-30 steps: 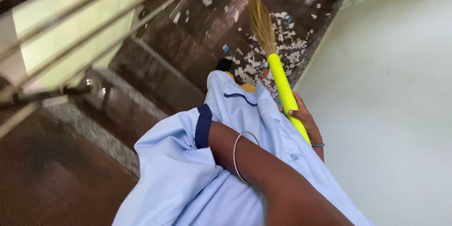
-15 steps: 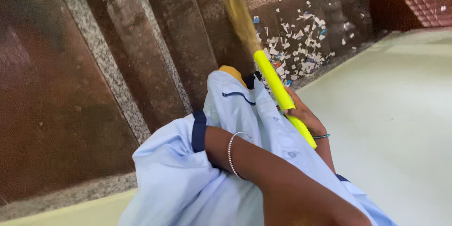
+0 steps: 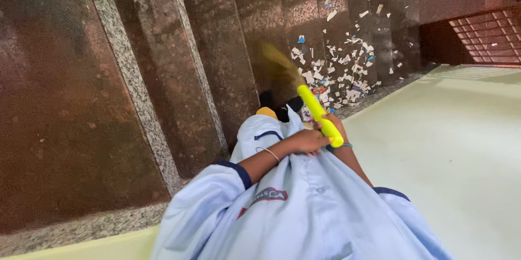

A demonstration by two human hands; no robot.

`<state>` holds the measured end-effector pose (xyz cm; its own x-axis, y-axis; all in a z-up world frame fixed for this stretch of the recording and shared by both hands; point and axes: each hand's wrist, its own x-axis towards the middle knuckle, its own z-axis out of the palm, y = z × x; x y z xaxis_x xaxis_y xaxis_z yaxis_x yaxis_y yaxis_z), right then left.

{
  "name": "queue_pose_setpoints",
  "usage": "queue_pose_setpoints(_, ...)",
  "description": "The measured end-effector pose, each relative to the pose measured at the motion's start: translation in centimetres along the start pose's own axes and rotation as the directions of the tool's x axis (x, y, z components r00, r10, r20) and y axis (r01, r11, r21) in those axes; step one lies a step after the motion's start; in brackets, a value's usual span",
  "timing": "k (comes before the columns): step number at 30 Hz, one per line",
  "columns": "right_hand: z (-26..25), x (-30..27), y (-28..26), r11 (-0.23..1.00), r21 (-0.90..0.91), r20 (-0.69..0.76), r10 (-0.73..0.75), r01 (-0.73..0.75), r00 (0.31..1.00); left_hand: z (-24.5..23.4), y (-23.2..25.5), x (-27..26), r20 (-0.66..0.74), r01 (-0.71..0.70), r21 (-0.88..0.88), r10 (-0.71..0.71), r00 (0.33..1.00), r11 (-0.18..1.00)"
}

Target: The person sweeps paper scraps and debris down a flight of stairs using a broom with a yellow handle.

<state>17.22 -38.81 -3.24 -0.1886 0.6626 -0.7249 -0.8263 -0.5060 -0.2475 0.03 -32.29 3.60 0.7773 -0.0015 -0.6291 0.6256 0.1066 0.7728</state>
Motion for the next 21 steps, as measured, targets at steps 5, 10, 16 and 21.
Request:
queue_pose_setpoints(5, 1.6, -4.6, -0.1, 0.938, -0.276, -0.18, -0.266, 0.211, 0.947, 1.2, 2.1, 0.8, 0.195, 0.226, -0.465, -0.15, 0.969, 0.856)
queue_pose_setpoints(10, 4.6, -7.3, -1.5, 0.852, -0.497, -0.218, -0.308, 0.166, 0.926, 1.5, 2.6, -0.2, 0.38, 0.288, -0.73, 0.019, 0.925, 0.619)
queue_pose_setpoints(16, 4.6, -2.1, -6.1, 0.761, -0.646, -0.058, 0.027, -0.059, 0.998, 1.5, 3.0, 3.2, 0.256, 0.249, -0.901, -0.028, 0.966, 0.354)
queue_pose_setpoints(21, 5.4, 9.3, -6.5, 0.791, -0.569, -0.079, 0.217, -0.223, 0.973, -1.7, -2.1, 6.4, -0.457, -0.461, -0.654, 0.172, 0.873, 0.6)
